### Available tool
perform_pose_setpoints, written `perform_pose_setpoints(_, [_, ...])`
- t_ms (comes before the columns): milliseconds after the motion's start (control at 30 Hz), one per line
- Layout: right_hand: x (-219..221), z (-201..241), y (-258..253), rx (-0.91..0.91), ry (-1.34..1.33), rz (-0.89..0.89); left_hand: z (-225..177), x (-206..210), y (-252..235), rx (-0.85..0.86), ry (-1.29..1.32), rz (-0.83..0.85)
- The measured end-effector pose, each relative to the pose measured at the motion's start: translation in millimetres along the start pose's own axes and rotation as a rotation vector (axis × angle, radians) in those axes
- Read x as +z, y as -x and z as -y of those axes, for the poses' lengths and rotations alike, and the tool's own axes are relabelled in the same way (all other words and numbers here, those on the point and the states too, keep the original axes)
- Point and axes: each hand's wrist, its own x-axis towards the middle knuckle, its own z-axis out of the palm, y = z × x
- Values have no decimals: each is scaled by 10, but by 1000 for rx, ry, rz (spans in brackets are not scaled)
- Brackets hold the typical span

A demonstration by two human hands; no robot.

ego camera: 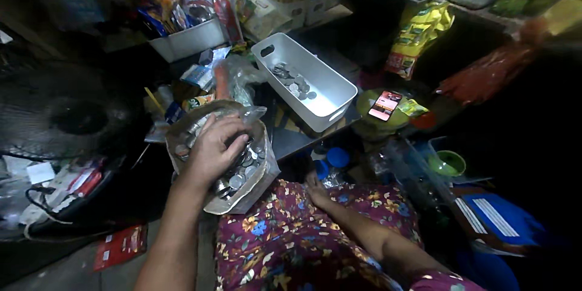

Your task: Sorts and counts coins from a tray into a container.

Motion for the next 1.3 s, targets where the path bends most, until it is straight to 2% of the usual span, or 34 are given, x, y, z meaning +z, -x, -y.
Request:
perform_pose_setpoints(67, [85,161,111,38,-267,29,2,3,-2,1,7,-6])
perform_pose_setpoints(133, [174,325,216,-7,-452,54,-7,-1,-8,1,16,-15])
perform_pose_setpoints(233, [112,505,363,-79,-612,124,-15,-2,-22,8,26,-13])
perform_pose_setpoints(300, [40,588,447,-59,-653,69,0,5,-22,15,26,-7])
perform_pose_setpoints(433, [-17,490,397,30,-495,-57,3,0,-28,12,26,-4])
perform_pose_setpoints(567, [-154,404,322,43,-159,-38,23,16,-44,24,29,-14])
perform_pose_setpoints(633, [-196,351,248,67,-97,-53,30,19,-36,20,26,-9])
perform_pose_setpoints(733, [-218,283,185,90,-93,-6,-5,-1,-31,12,15,10])
perform_pose_setpoints(900, [-137,325,276,-66,-209,147,52,28,-44,41,11,-17])
perform_pose_setpoints(1100, [-140,271,225,-61,-138,75,64,18,-50,28,3,7])
perform_pose_setpoints(1200, [-174,218,238,-68,-177,37,48,12,-46,29,12,7])
perform_pose_setpoints(1300, [-240,161,266,-1,-286,-32,46,5,-47,35,18,4])
